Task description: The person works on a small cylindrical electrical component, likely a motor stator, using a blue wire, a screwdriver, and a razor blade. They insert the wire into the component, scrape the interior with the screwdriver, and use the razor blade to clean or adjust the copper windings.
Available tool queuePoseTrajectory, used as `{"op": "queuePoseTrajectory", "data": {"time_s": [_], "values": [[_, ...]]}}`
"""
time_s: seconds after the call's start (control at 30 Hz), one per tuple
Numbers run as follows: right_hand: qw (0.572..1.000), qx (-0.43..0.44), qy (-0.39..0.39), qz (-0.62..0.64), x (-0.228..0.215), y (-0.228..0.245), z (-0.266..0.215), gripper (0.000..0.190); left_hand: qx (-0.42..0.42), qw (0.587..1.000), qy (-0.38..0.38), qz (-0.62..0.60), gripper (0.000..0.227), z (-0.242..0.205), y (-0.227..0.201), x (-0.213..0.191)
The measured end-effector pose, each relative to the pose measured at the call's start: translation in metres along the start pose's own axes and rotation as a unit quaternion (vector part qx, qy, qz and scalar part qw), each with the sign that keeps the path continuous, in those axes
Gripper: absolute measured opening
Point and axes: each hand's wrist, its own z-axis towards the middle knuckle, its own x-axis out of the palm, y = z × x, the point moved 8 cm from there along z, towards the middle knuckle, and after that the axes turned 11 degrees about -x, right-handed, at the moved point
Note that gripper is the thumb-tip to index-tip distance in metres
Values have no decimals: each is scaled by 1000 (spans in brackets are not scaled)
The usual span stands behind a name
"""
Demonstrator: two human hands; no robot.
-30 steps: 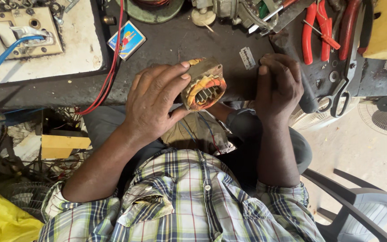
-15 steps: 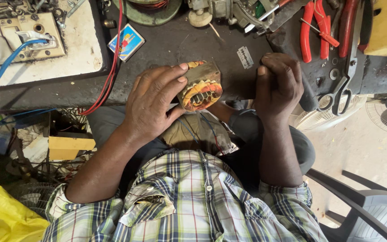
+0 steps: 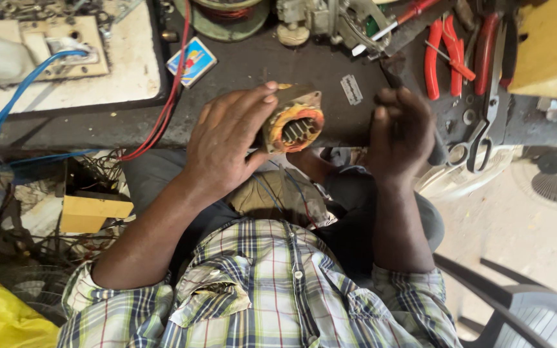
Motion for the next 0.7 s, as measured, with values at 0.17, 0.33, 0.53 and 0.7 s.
{"op": "queuePoseTrajectory", "data": {"time_s": [0.17, 0.33, 0.53, 0.7], "values": [[966, -186, 179, -24, 1, 66, 26, 36, 23, 1000, 19, 6, 101, 7, -4, 1], [899, -285, 326, -58, 42, 112, 46, 39, 35, 999, 40, -12, 98, 13, -7, 2], [874, -297, 382, -44, 68, 120, 49, 40, 34, 999, 31, -30, 100, 12, -3, 2], [853, -291, 429, -56, 71, 116, 45, 41, 38, 998, 33, -27, 100, 11, -4, 2]]}}
